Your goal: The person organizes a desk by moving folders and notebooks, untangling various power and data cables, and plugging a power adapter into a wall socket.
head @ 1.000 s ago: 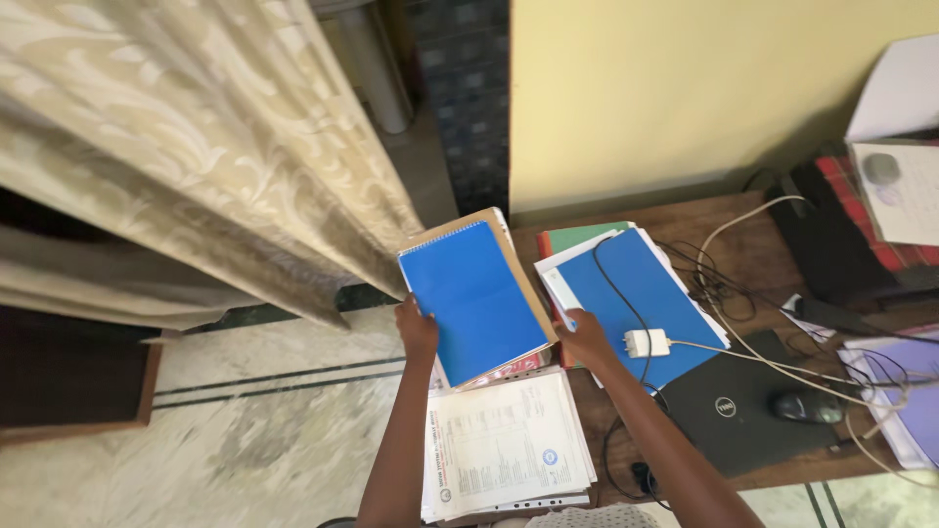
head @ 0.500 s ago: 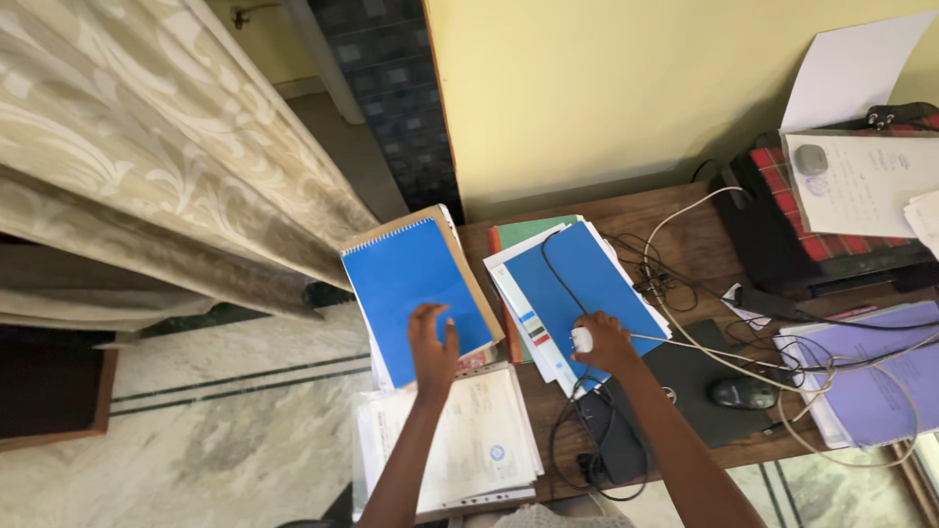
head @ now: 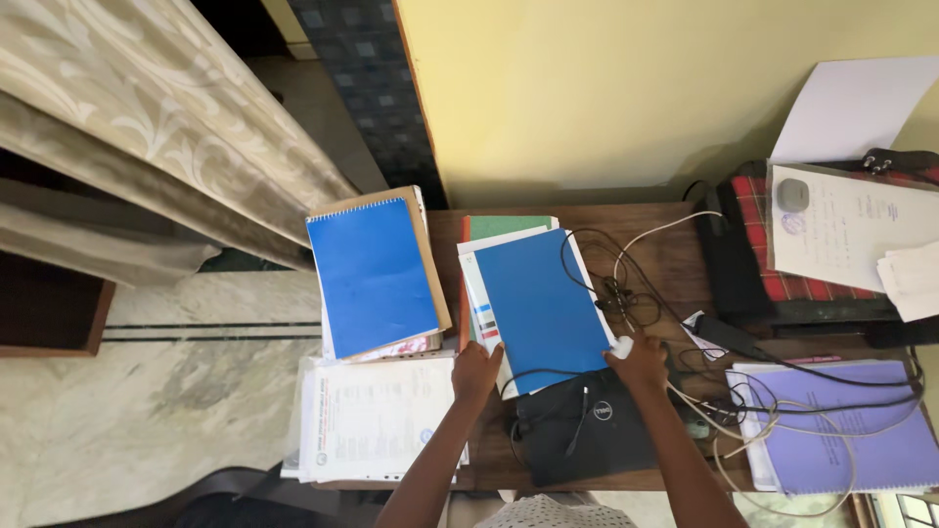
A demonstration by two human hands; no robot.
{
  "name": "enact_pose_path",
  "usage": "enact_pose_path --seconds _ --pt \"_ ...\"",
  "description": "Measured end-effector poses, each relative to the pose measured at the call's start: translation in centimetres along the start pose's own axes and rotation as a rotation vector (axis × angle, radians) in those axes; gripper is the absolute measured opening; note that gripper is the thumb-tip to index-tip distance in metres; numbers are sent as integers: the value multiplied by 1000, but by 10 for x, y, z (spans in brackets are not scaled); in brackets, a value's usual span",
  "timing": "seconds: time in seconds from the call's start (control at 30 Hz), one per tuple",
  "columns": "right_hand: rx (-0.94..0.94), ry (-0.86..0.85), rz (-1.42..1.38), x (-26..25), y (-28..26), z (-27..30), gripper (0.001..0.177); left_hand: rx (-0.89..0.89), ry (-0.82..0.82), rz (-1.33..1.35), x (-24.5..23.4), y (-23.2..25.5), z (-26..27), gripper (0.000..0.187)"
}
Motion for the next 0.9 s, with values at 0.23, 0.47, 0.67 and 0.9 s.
enact_pose_path --seconds 0.23,0.47,0.67,0.9 --pt "151 21 112 -5 21 -11 88 -51 52 240 43 -16 2 73" --pt "-331 175 77 36 -19 -33 54 -66 171 172 78 -50 -7 103" --pt "-241 65 21 47 -43 -50 69 -142 -14 645 86 -55 0 83" --pt "171 -427 -907 59 -61 -46 60 86 246 636 28 -19 -7 75"
Point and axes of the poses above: each hand's wrist, its own z-axis away from the middle knuckle, its own x-axis out of the palm, y = z × x, the point moved 3 cm from there along -z, towards the middle knuckle, and after that the axes turned 10 degrees about y, right-handed, at the moved point
